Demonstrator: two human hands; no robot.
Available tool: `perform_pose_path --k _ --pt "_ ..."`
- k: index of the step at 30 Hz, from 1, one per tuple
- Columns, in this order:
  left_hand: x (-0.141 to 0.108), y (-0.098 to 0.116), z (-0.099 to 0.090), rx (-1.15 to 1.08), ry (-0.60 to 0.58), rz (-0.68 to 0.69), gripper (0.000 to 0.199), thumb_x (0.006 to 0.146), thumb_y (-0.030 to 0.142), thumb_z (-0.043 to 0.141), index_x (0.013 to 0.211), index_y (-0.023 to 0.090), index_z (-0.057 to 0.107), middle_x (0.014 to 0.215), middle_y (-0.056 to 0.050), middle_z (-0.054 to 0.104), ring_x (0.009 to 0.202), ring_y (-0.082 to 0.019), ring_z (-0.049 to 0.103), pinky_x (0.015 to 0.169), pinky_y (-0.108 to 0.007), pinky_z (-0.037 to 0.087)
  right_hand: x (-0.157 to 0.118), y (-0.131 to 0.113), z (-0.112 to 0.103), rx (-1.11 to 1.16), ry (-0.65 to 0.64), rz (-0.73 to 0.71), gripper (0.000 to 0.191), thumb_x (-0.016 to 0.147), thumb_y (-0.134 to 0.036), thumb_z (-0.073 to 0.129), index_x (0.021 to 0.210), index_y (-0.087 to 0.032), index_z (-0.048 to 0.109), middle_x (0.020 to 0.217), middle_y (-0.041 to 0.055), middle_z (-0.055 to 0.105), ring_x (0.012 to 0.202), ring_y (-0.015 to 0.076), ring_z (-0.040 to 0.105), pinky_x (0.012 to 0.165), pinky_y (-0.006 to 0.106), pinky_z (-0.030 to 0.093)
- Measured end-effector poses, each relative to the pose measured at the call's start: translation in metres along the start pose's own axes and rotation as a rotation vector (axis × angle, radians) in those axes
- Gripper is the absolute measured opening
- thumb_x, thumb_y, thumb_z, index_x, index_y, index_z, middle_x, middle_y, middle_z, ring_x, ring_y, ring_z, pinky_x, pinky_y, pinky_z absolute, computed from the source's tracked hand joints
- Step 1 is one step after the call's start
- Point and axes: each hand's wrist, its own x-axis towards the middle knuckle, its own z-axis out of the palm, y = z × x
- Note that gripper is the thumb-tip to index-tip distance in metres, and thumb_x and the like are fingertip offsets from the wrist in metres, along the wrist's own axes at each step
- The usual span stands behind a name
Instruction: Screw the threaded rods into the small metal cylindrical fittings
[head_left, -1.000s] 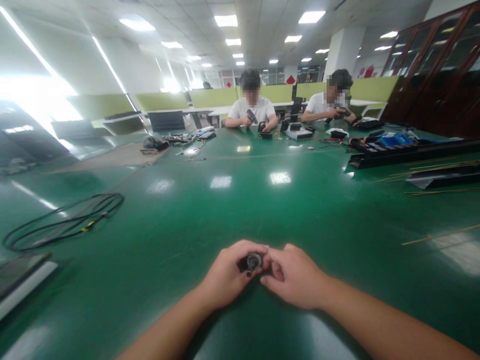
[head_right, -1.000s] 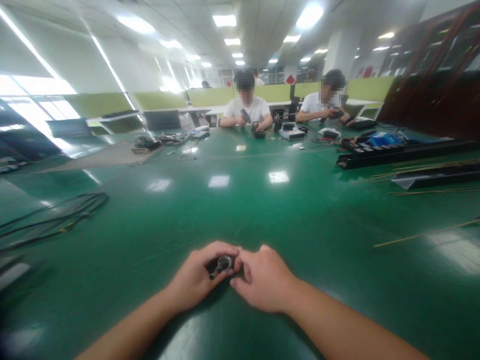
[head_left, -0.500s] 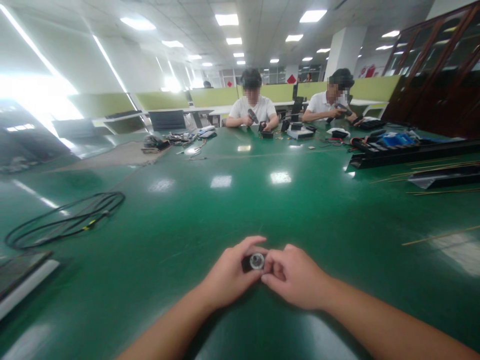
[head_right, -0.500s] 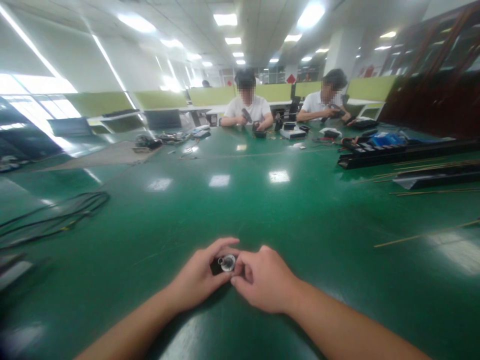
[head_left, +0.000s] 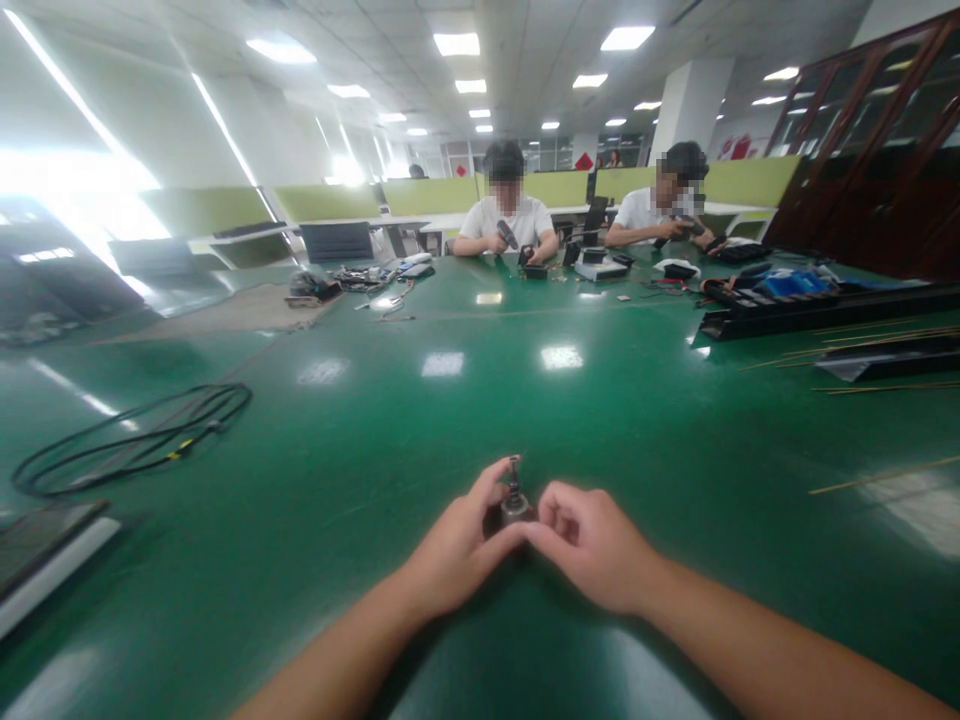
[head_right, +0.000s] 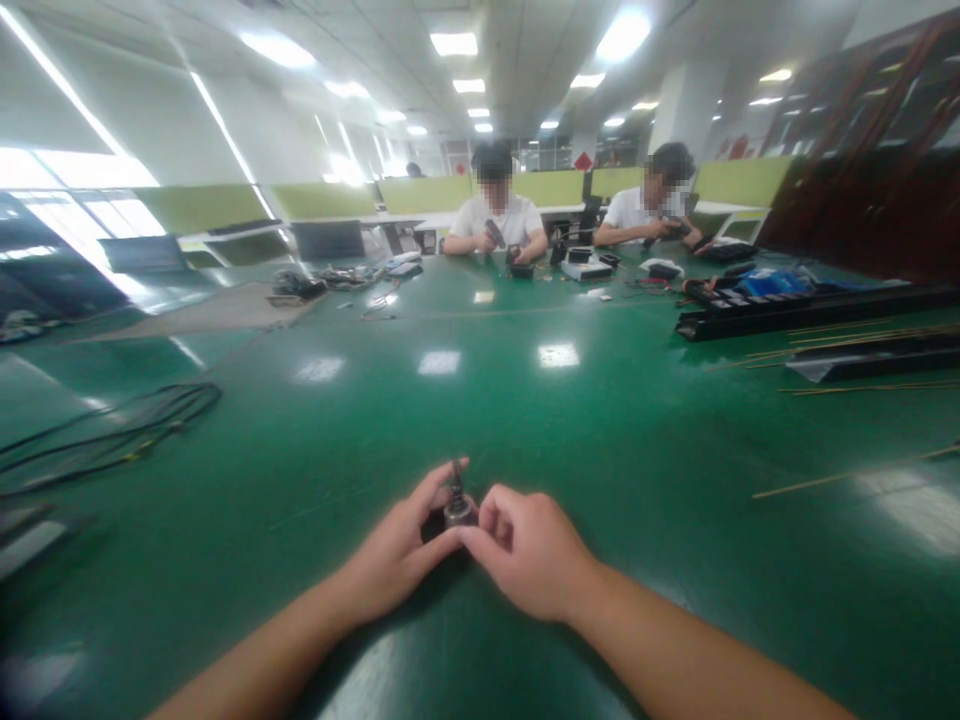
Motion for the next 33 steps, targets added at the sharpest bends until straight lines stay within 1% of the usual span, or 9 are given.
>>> perform_pose_path --k 5,11,14,16,18,22,25,29,33 --pt "-0.001 -0.002 -0.001 0.002 0.056 0.023 0.045 0.093 0.042 0.057 0.133 0.024 0.049 0.125 -0.008 0.063 0.110 -0.023 0.061 0.099 -0.036 0.046 0.002 0.000 -0.001 -0.048 0.064 0.001 0.034 0.088 -0.041 0.063 0.070 -0.021 0.043 0.057 -0.0066 0.048 0.053 0.0098 0.042 0.051 0.022 0.029" --pt "-0.001 -0.004 -0.001 -0.020 0.085 0.047 0.044 0.097 0.042 0.048 0.137 0.025 0.051 0.143 -0.007 0.053 0.132 -0.025 0.048 0.115 -0.039 0.034 0.003 0.001 -0.002 -0.004 0.076 0.029 0.030 0.086 -0.034 0.063 0.072 -0.021 0.040 0.058 -0.0077 0.047 0.052 0.0098 0.042 0.051 0.023 0.031" --pt "-0.001 -0.001 -0.002 -0.005 0.088 0.059 0.044 0.095 0.041 0.052 0.136 0.025 0.051 0.132 -0.008 0.060 0.119 -0.024 0.056 0.105 -0.038 0.042 0.003 0.001 -0.001 -0.006 0.083 0.033 0.030 0.086 -0.034 0.063 0.072 -0.022 0.040 0.058 -0.0078 0.046 0.052 0.0099 0.042 0.051 0.023 0.030" --pt "-0.001 0.002 -0.002 -0.011 0.084 0.039 0.049 0.092 0.041 0.057 0.137 0.024 0.046 0.110 -0.006 0.067 0.096 -0.021 0.063 0.089 -0.034 0.049 0.002 0.001 -0.001 -0.009 0.112 0.029 0.029 0.086 -0.033 0.063 0.072 -0.022 0.040 0.058 -0.0077 0.045 0.052 0.0101 0.041 0.051 0.023 0.031" --pt "-0.001 0.003 -0.002 -0.052 0.077 0.021 0.051 0.090 0.040 0.061 0.134 0.022 0.042 0.092 -0.002 0.066 0.082 -0.018 0.062 0.077 -0.031 0.048 0.002 0.002 0.000 -0.008 0.164 0.016 0.028 0.086 -0.031 0.063 0.073 -0.022 0.040 0.059 -0.0074 0.046 0.053 0.0104 0.043 0.052 0.024 0.032" --pt "-0.001 0.005 -0.001 -0.128 0.121 0.034 0.033 0.087 0.034 0.065 0.114 0.019 0.051 0.097 -0.004 0.066 0.090 -0.019 0.064 0.082 -0.031 0.049 0.002 0.005 0.001 0.085 0.210 0.017 0.021 0.085 -0.024 0.061 0.087 -0.023 0.040 0.069 -0.0063 0.053 0.057 0.0113 0.050 0.056 0.024 0.038" --pt "-0.001 0.006 -0.001 -0.105 0.182 0.067 0.025 0.084 0.032 0.069 0.102 0.018 0.058 0.096 -0.004 0.065 0.088 -0.019 0.063 0.081 -0.030 0.050 0.002 0.008 0.004 0.099 0.185 0.009 0.029 0.082 -0.017 0.061 0.103 -0.023 0.042 0.076 -0.0050 0.058 0.060 0.0123 0.055 0.058 0.024 0.041" --pt "-0.001 0.004 -0.002 -0.060 0.220 0.111 0.022 0.083 0.029 0.071 0.100 0.018 0.063 0.096 -0.005 0.067 0.089 -0.019 0.063 0.081 -0.030 0.049 0.002 0.010 0.006 0.047 0.152 -0.022 0.043 0.077 -0.011 0.063 0.114 -0.024 0.045 0.087 -0.0017 0.063 0.066 0.0133 0.058 0.064 0.026 0.044" --pt "-0.001 0.002 -0.001 -0.067 0.210 0.159 0.019 0.084 0.027 0.070 0.101 0.018 0.064 0.098 -0.005 0.067 0.091 -0.019 0.063 0.083 -0.030 0.049 0.002 0.007 0.004 0.016 0.126 -0.085 0.042 0.075 -0.006 0.061 0.111 -0.024 0.052 0.093 -0.0003 0.062 0.070 0.0137 0.057 0.065 0.026 0.044"
